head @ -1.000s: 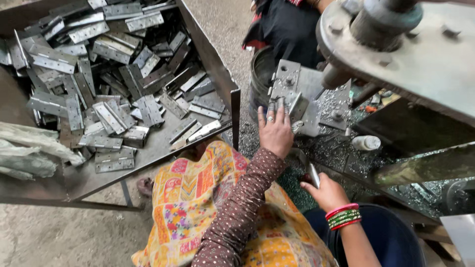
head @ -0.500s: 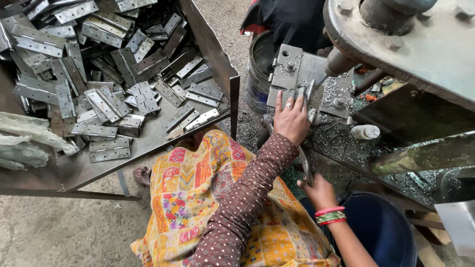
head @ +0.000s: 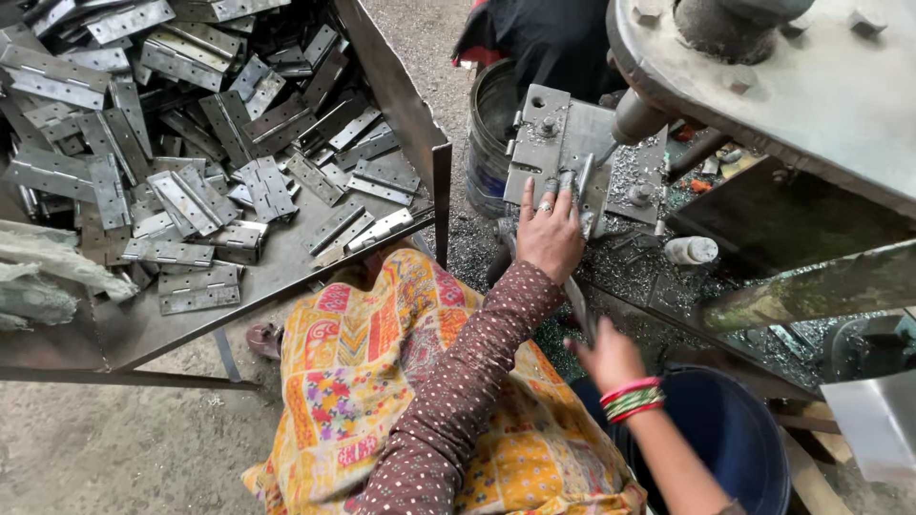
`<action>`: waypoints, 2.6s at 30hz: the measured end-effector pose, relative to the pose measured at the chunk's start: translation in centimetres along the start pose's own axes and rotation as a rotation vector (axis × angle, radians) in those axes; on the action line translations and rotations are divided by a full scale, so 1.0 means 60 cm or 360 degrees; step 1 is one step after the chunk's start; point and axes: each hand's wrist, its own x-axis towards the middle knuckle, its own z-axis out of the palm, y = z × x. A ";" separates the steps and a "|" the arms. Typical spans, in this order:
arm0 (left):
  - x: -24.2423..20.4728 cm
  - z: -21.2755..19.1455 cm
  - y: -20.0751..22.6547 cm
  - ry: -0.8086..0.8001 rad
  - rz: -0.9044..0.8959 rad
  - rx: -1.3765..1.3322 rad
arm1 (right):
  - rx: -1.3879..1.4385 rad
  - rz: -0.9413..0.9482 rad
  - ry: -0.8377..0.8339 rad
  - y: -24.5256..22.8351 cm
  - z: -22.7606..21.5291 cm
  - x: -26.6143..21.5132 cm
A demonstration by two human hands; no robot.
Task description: The person repeatedly picks metal hinge pieces from a tray, places them into a press machine, and operates the lever to process them. The person then removes the processed pieces and returns them to the tray, continuing this cycle throughout the clip.
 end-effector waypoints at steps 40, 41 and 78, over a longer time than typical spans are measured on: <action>0.062 0.037 -0.005 -0.0470 0.0013 -0.0151 | 0.0225 0.0042 0.0099 0.006 0.095 -0.021; 0.045 0.032 -0.003 -0.0455 0.0017 -0.0121 | 0.0223 0.0044 0.0056 0.011 0.099 -0.028; -0.039 0.150 -0.696 0.0194 -0.1078 0.0530 | -0.0043 0.0448 -0.0378 0.014 -0.087 0.015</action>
